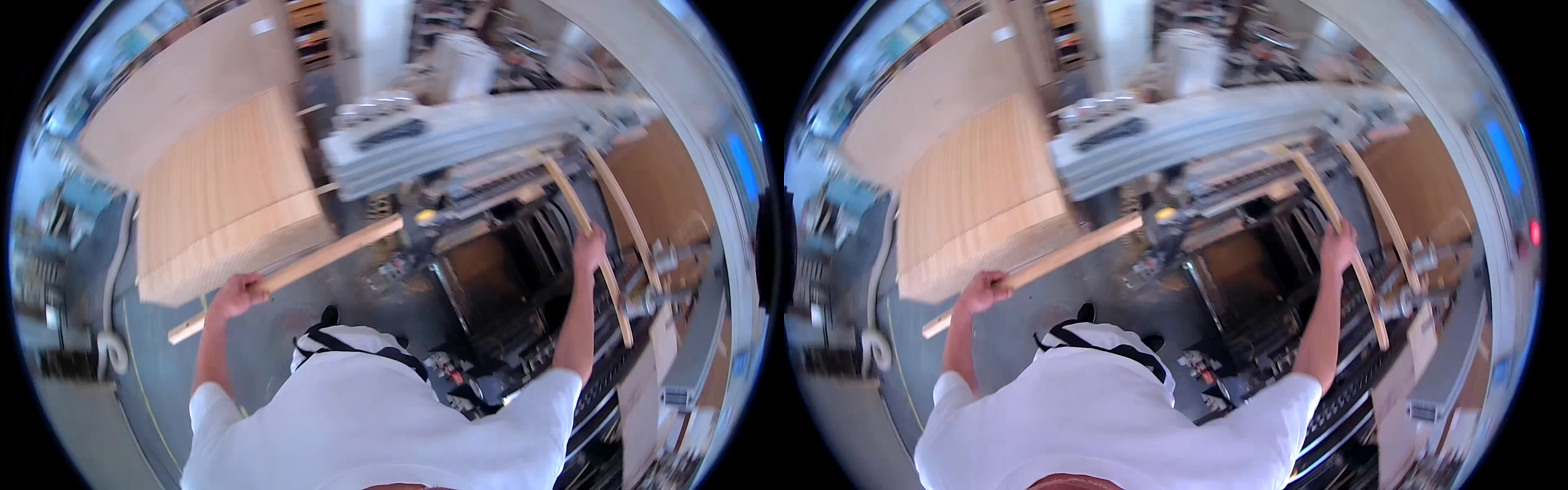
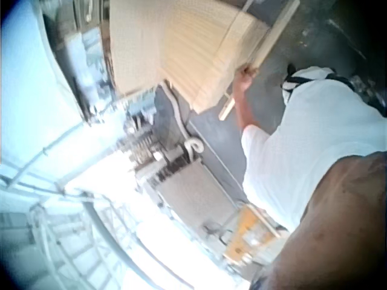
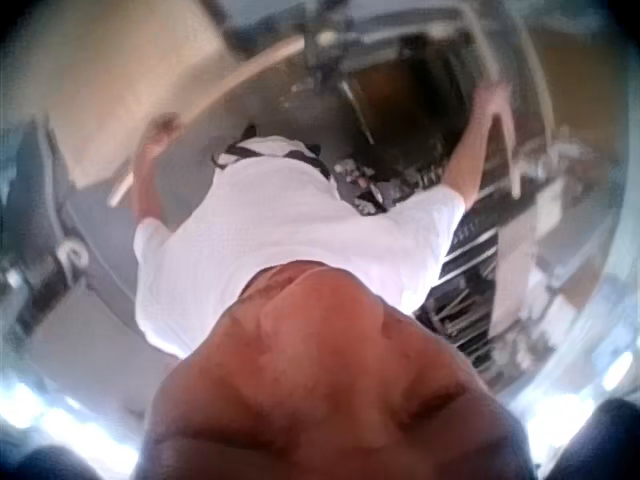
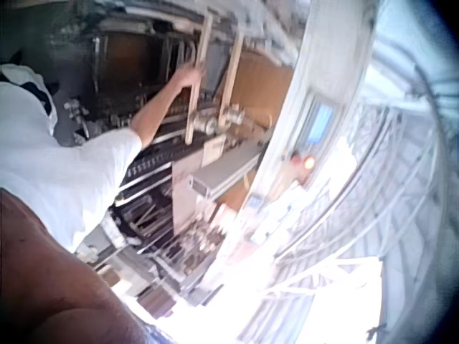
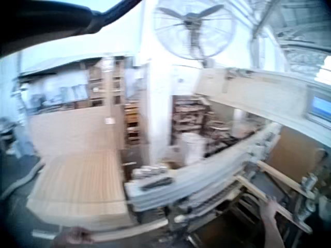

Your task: The person repeatedly picks up thin wooden planks from a machine conveyor and stacks them onto a growing pile on the floor. The person also moves a stack of planks onto a yellow pallet and then returns to the machine to continue stacking.

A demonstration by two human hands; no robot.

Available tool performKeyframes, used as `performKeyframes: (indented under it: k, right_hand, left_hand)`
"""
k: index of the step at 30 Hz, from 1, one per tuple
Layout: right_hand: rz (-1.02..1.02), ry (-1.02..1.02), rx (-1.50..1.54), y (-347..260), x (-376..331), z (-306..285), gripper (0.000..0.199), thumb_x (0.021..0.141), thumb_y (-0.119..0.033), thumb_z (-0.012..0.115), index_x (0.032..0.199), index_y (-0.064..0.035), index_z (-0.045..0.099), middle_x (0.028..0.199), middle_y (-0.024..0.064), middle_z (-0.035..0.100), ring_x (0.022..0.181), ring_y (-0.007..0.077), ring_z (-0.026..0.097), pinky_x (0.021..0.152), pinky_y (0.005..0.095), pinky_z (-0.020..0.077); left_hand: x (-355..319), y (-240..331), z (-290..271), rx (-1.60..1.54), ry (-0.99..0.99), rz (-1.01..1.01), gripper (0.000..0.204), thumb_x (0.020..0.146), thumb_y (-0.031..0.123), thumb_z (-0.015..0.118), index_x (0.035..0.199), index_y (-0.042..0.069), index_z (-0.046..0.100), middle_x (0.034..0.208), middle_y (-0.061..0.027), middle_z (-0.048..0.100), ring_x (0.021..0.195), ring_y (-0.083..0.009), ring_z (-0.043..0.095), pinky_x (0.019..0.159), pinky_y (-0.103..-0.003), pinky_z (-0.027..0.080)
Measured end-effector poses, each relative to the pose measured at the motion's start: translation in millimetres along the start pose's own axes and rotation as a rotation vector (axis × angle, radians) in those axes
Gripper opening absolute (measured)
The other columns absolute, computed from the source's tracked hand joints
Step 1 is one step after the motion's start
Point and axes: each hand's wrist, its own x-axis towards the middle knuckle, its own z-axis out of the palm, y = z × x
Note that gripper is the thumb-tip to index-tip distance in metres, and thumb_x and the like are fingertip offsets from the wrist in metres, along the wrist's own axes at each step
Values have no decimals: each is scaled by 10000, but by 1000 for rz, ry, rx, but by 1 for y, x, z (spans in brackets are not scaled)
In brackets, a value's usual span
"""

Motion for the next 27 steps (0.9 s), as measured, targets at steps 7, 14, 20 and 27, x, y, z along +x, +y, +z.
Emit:
performKeyframes:
  k: [7,14,20,27]
  right_hand:
    - [105,-252,685,-186,-108,-2,316,915,-115,675,1170,61,612,1071,124,673,948,206,646,844,310,527]
    - [382,-631,1086,-328,-264,44,238,876,19,666,1108,23,616,966,37,637,859,123,606,794,266,515]
    - [230,-862,677,-387,-345,17,266,849,-52,705,1086,55,651,885,56,672,794,123,619,743,265,507]
    - [345,-920,433,-397,-390,-27,331,852,-159,721,1094,60,663,984,169,710,868,214,684,778,313,530]
  left_hand:
    - [32,-108,-119,-284,348,57,270,879,186,669,1070,-5,683,821,1,638,766,-94,554,713,-286,466]
    - [144,-209,-251,-69,714,-152,395,814,255,666,1104,-13,672,961,-170,707,899,-255,677,781,-366,515]
    - [222,-247,-308,80,719,-416,470,822,309,629,1164,-13,654,1093,-233,682,1056,-342,656,895,-420,518]
    - [292,-249,-317,38,726,-344,448,862,327,576,1164,8,661,1139,-223,669,1093,-349,636,918,-418,516]
